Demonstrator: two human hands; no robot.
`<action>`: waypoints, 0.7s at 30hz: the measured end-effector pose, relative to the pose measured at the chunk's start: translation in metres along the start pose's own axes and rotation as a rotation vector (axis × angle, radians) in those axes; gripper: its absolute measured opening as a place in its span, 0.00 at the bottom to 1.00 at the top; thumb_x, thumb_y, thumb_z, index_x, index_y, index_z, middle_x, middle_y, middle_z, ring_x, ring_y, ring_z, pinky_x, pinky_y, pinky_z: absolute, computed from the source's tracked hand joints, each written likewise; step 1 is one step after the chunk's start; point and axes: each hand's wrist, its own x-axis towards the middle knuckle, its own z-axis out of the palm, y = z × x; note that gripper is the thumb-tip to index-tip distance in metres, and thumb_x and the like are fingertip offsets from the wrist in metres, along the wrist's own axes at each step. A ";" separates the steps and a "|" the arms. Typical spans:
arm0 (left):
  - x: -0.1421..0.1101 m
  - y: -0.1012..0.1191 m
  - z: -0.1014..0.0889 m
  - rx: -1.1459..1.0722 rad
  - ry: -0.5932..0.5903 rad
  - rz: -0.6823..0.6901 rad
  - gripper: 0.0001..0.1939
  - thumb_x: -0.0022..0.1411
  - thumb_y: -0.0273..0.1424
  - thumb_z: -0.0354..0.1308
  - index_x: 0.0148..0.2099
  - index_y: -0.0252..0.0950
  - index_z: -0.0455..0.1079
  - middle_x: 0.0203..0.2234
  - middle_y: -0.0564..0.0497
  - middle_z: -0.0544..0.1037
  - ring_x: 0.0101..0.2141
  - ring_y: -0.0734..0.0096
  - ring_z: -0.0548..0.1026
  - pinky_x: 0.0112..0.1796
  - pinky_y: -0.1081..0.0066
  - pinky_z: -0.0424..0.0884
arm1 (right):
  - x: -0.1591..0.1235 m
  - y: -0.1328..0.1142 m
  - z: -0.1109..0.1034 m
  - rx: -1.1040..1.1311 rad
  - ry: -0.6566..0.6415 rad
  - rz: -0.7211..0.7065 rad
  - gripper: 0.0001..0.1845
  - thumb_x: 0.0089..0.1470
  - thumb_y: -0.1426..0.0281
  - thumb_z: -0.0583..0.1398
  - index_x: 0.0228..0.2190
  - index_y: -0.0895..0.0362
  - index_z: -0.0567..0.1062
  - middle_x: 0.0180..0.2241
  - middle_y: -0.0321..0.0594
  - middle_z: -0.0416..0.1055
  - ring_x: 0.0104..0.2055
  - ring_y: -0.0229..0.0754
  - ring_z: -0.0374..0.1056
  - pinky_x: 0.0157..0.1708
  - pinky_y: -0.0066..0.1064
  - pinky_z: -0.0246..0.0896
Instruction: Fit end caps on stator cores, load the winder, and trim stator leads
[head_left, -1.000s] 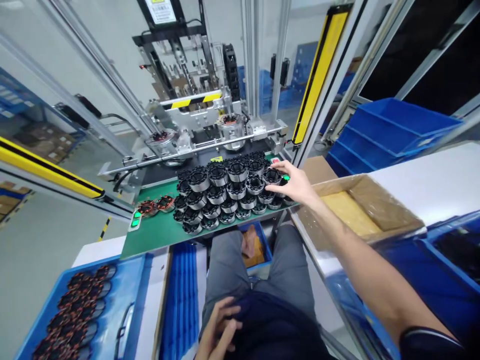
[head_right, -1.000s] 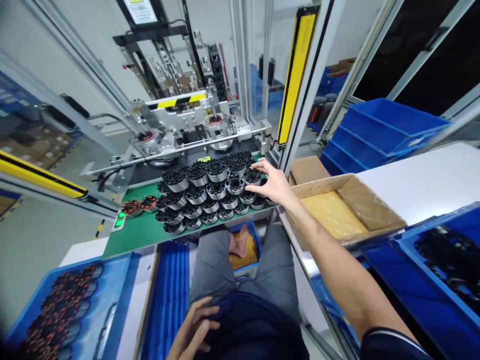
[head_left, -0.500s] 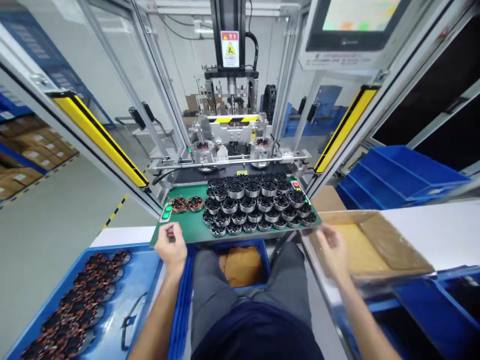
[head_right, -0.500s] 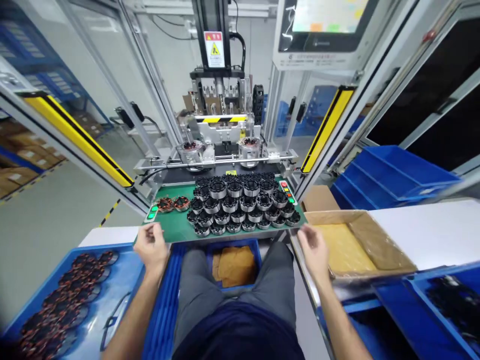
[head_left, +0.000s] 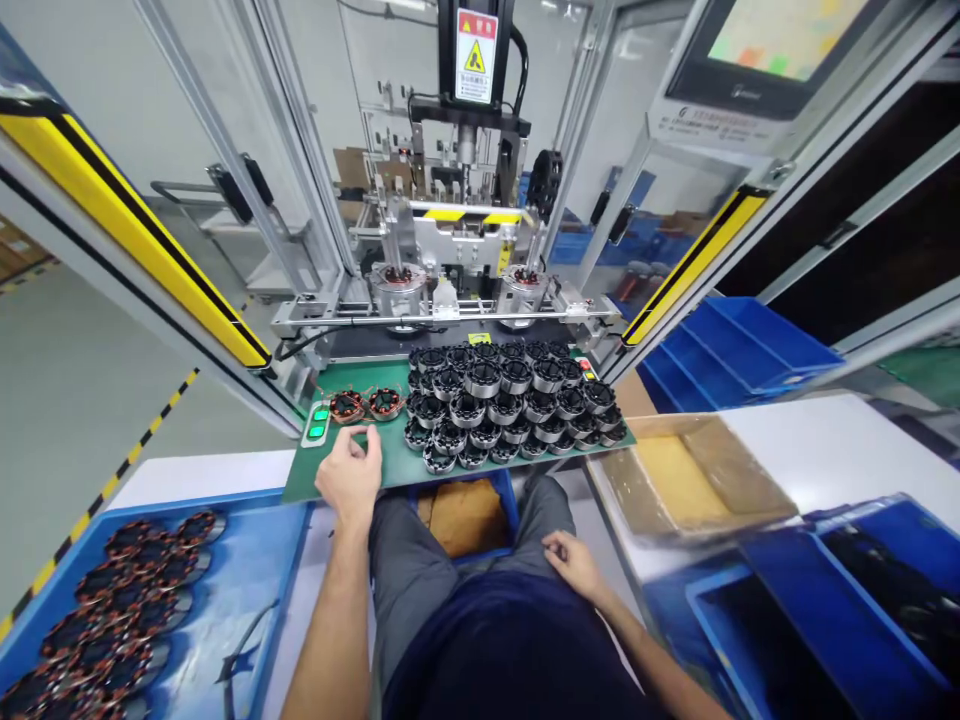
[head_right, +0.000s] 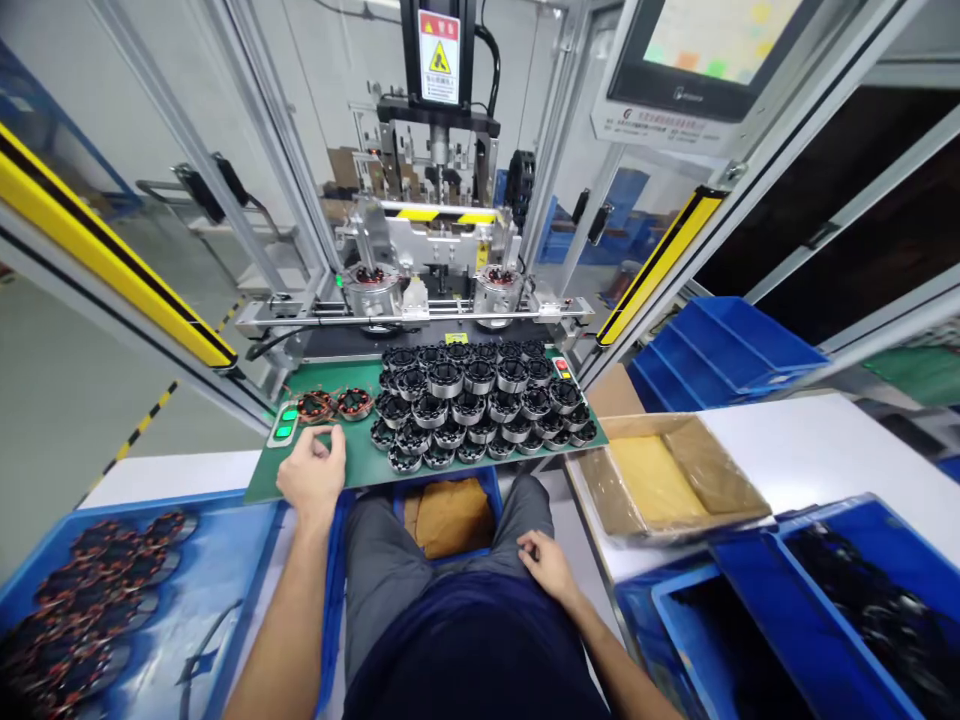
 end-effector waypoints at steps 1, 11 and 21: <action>0.000 0.001 0.000 -0.004 0.006 -0.007 0.16 0.77 0.48 0.64 0.49 0.43 0.85 0.25 0.54 0.73 0.31 0.64 0.67 0.38 0.66 0.53 | 0.009 0.001 -0.005 -0.010 -0.005 0.028 0.23 0.77 0.55 0.71 0.62 0.57 0.82 0.60 0.47 0.82 0.57 0.51 0.82 0.58 0.49 0.85; 0.002 0.001 0.003 -0.044 0.047 -0.009 0.15 0.75 0.49 0.65 0.48 0.44 0.83 0.24 0.55 0.73 0.31 0.63 0.71 0.38 0.67 0.56 | 0.037 0.032 -0.012 -0.062 0.067 0.172 0.24 0.77 0.55 0.71 0.64 0.55 0.81 0.64 0.49 0.81 0.60 0.52 0.82 0.60 0.51 0.85; 0.001 0.001 0.003 0.000 0.043 0.000 0.15 0.77 0.49 0.65 0.49 0.44 0.84 0.24 0.55 0.73 0.30 0.62 0.72 0.37 0.66 0.55 | 0.031 0.065 0.005 -0.112 0.115 0.155 0.24 0.77 0.55 0.70 0.64 0.55 0.81 0.64 0.49 0.81 0.60 0.52 0.82 0.60 0.51 0.85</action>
